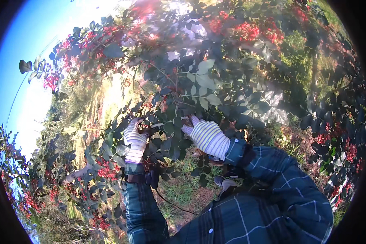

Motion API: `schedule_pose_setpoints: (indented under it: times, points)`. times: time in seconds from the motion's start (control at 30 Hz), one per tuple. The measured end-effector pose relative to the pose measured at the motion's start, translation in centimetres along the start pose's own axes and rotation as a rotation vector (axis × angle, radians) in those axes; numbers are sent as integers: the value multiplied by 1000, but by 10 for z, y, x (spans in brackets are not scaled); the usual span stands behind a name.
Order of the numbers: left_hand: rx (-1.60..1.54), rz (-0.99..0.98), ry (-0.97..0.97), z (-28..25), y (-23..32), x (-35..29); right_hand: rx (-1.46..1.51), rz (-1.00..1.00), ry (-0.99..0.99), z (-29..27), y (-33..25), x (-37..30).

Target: Pick red berries from the tree branches and place them into the basket.

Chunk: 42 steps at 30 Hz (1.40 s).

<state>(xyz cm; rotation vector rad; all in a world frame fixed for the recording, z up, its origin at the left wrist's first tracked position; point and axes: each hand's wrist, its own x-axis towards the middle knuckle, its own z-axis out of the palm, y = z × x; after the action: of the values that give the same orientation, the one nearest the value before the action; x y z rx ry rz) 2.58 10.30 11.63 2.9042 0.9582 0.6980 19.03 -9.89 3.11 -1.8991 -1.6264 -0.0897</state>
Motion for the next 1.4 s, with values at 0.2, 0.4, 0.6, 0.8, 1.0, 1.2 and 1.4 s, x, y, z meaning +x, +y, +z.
schedule_pose_setpoints:
  times: [0.2,0.4,0.6,0.8,1.0,1.2,1.4]
  points:
    - [3,72,-166,-6,2,1,-22,27,-111,2,1,-4]
    - [37,155,-87,4,-9,7,-9,39,-65,11,0,-4]
    - [-16,37,-154,12,-19,8,-30,10,-45,10,1,-5]
    - [-697,-175,290,-13,13,3,70,-10,36,14,3,-5]
    - [133,-172,116,-11,11,19,28,-34,142,18,1,-4]
    - [109,-49,-80,7,-18,30,28,16,-141,11,6,-2]
    - [-178,-84,-285,21,-48,36,23,-27,-83,6,4,-2]
